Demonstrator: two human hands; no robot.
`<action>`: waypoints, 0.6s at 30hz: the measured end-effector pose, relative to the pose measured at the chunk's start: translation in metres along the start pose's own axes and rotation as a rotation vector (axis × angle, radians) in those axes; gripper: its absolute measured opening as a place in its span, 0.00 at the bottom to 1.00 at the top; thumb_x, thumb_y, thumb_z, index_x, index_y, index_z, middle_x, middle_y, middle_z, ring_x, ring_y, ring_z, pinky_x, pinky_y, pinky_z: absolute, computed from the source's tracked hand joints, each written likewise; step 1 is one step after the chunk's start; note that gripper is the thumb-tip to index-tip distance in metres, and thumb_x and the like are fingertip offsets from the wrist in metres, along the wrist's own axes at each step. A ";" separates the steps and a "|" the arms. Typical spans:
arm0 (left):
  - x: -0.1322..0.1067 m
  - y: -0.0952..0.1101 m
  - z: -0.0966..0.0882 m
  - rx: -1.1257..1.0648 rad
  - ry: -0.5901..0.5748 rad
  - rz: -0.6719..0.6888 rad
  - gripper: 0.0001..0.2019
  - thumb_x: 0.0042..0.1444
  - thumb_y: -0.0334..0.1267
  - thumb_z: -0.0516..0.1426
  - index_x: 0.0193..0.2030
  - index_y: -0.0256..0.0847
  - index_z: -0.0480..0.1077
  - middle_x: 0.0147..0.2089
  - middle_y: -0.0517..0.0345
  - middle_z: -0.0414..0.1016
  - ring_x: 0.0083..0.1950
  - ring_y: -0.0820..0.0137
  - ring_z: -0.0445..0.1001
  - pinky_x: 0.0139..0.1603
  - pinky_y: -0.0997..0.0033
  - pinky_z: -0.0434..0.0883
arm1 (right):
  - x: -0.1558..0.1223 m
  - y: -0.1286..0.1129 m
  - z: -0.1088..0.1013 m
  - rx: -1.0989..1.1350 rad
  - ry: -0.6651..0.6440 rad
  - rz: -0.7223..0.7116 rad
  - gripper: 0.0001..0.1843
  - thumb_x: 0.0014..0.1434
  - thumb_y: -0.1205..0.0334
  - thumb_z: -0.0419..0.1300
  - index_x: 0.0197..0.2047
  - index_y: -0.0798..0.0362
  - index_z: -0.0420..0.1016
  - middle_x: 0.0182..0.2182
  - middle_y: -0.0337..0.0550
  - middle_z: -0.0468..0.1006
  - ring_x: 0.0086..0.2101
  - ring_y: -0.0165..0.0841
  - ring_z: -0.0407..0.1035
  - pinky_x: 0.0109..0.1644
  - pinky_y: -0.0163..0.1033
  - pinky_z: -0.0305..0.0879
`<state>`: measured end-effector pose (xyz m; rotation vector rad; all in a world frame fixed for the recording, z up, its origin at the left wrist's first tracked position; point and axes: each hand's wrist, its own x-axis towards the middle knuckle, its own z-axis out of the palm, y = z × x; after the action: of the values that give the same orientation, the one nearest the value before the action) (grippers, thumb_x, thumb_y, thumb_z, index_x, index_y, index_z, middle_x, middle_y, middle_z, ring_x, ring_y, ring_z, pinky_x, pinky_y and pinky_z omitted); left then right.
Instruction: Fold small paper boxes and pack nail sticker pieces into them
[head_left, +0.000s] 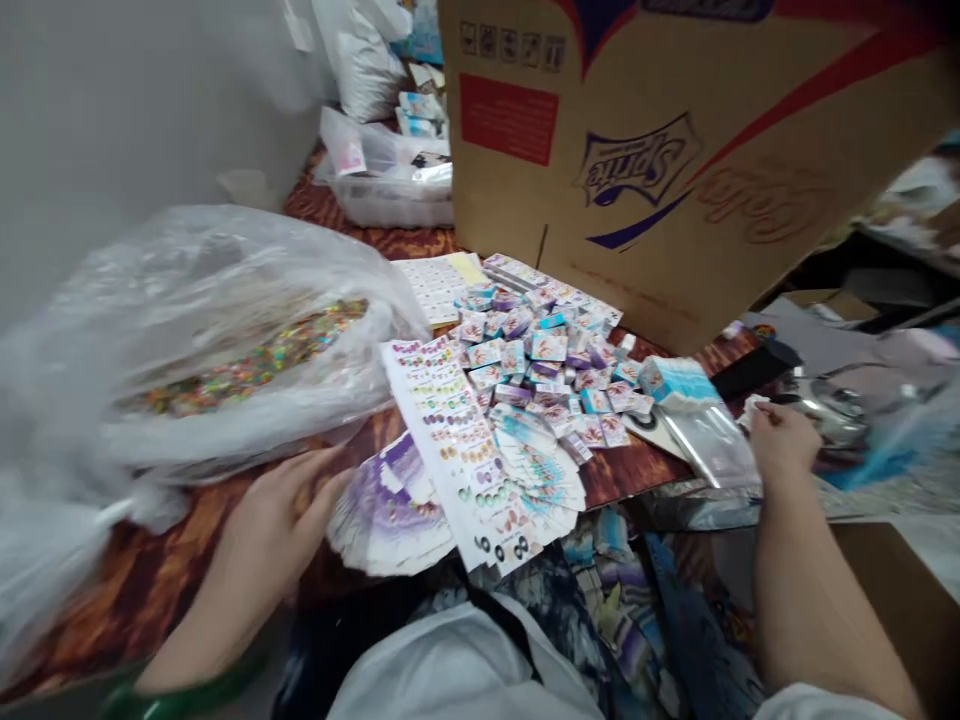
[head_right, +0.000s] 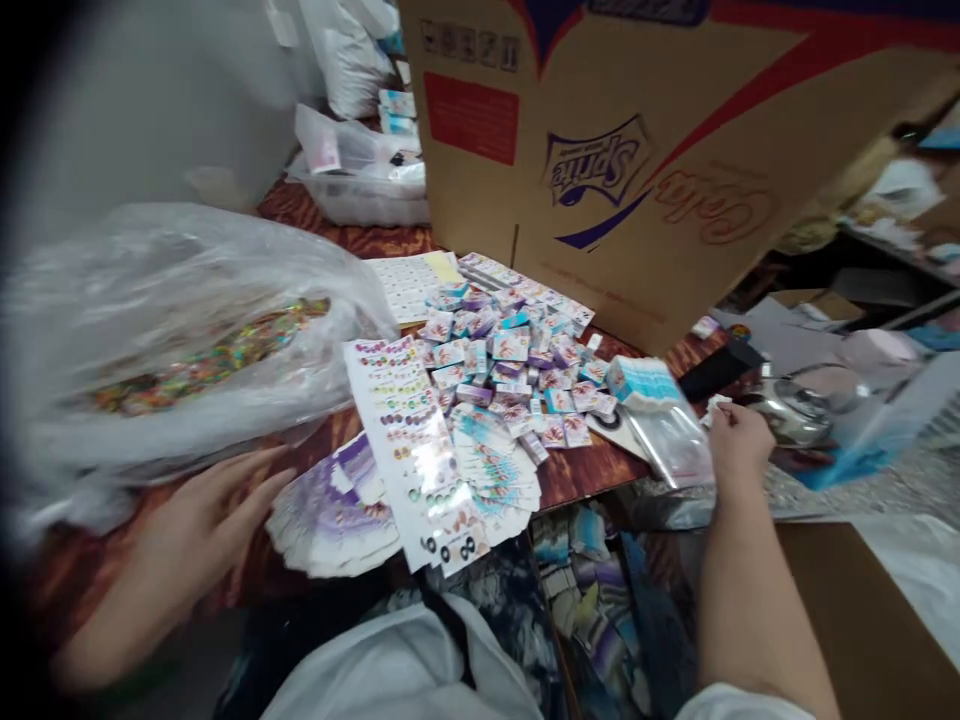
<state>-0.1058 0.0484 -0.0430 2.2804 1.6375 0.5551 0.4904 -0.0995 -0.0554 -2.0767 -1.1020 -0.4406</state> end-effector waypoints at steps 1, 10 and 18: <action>0.002 -0.004 0.002 0.005 -0.050 -0.056 0.23 0.56 0.54 0.48 0.47 0.39 0.71 0.49 0.48 0.76 0.50 0.56 0.73 0.50 0.56 0.70 | 0.001 0.005 0.005 -0.098 -0.003 0.064 0.09 0.50 0.59 0.60 0.22 0.53 0.75 0.22 0.46 0.72 0.32 0.44 0.73 0.32 0.46 0.62; 0.031 0.011 0.025 0.092 -0.371 -0.197 0.33 0.55 0.61 0.46 0.53 0.33 0.66 0.53 0.39 0.71 0.52 0.53 0.70 0.50 0.60 0.66 | -0.103 -0.234 0.025 0.230 -0.286 -0.573 0.22 0.57 0.56 0.59 0.54 0.52 0.69 0.51 0.55 0.72 0.52 0.44 0.65 0.54 0.51 0.63; 0.036 0.014 0.039 0.166 -0.422 -0.151 0.40 0.52 0.66 0.46 0.63 0.38 0.58 0.57 0.38 0.66 0.58 0.47 0.65 0.55 0.55 0.62 | -0.197 -0.317 0.046 0.106 -1.016 -0.799 0.43 0.49 0.64 0.65 0.66 0.50 0.53 0.65 0.57 0.50 0.63 0.56 0.45 0.62 0.62 0.49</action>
<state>-0.0653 0.0780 -0.0663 2.1645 1.6636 -0.0983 0.1166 -0.0614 -0.0621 -1.6522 -2.4874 0.3942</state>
